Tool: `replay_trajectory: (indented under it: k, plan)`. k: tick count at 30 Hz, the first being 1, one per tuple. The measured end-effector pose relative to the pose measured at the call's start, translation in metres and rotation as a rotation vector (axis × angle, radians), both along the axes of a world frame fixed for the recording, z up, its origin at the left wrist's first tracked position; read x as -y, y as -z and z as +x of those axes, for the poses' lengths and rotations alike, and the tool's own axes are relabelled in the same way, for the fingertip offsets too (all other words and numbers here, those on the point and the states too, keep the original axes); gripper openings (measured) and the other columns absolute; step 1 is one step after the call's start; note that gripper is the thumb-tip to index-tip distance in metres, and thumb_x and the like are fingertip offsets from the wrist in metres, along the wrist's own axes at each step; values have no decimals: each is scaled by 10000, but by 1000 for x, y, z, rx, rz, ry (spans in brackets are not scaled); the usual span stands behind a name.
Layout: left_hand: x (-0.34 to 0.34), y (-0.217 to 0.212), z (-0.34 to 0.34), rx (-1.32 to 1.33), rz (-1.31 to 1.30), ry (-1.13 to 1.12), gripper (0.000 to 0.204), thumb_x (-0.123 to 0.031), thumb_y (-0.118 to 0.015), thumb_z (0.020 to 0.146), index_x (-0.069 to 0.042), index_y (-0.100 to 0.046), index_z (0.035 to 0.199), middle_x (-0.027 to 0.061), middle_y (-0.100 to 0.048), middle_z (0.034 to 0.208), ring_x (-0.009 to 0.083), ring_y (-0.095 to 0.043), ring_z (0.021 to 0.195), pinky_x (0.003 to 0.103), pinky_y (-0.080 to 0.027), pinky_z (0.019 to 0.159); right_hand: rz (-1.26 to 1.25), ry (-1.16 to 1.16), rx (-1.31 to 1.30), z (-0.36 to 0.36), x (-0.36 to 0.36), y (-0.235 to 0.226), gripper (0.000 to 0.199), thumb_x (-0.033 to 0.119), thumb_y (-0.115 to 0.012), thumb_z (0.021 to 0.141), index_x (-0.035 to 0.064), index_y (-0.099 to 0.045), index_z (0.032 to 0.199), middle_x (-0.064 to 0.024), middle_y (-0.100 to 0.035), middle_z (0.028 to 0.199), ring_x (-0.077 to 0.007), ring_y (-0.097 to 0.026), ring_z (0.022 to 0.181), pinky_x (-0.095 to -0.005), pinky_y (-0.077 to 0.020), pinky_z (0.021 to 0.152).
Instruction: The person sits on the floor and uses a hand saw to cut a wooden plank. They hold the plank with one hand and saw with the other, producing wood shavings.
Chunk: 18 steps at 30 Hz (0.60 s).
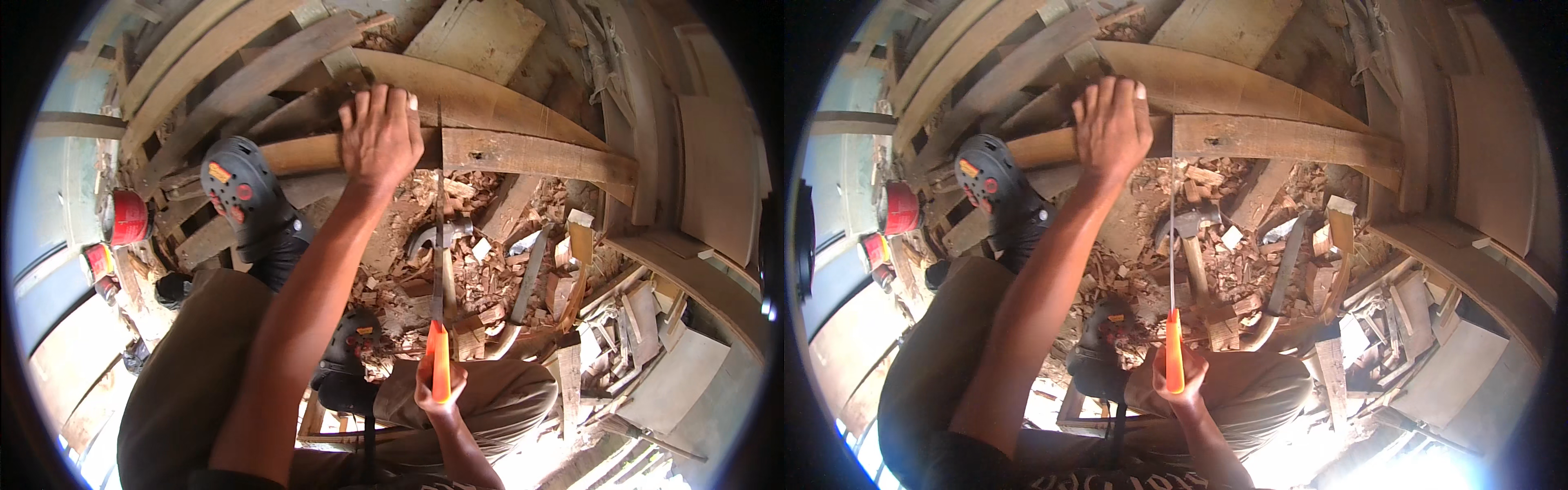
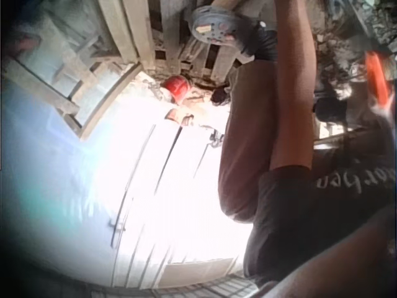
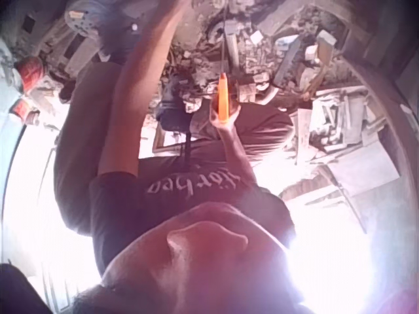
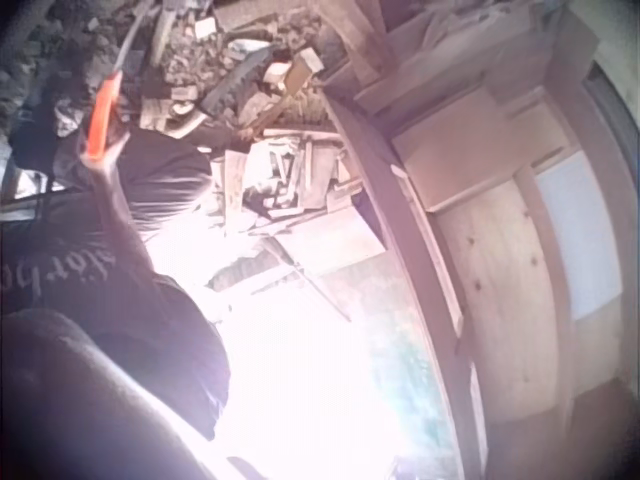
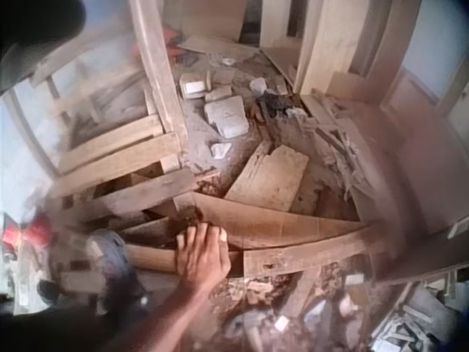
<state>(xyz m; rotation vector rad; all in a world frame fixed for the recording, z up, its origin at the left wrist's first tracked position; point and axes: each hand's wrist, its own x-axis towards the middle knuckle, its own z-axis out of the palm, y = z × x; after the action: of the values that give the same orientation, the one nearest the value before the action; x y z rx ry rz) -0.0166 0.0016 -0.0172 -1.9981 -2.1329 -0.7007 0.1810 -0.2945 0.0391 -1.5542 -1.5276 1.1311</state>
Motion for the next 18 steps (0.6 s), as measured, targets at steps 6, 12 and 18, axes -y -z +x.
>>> replay_trajectory:
  k: [6,12,18]
  plan:
    - [-4,1,2,72,66,15,175,-218,-524,972,-65,-609,959,120,-601,944,328,-568,926,472,-405,825,-65,103,-218,-16,2,4,133,3,-711,826,30,-599,759,-47,-535,597,-125,-490,483,-279,-401,465]
    - [-5,-3,-3,9,25,70,307,-239,-533,972,-29,-670,794,111,-631,926,316,-583,906,470,-421,827,9,6,-81,-5,-2,4,111,76,-728,752,16,-661,816,-94,-634,656,-257,-636,533,-349,-505,523]
    - [-23,-2,-1,45,25,40,362,-272,-514,985,-9,-698,818,128,-642,900,323,-601,891,468,-437,834,19,72,-127,-4,-18,-8,226,132,-735,736,4,-714,921,-122,-706,744,-281,-715,649,-351,-567,625]
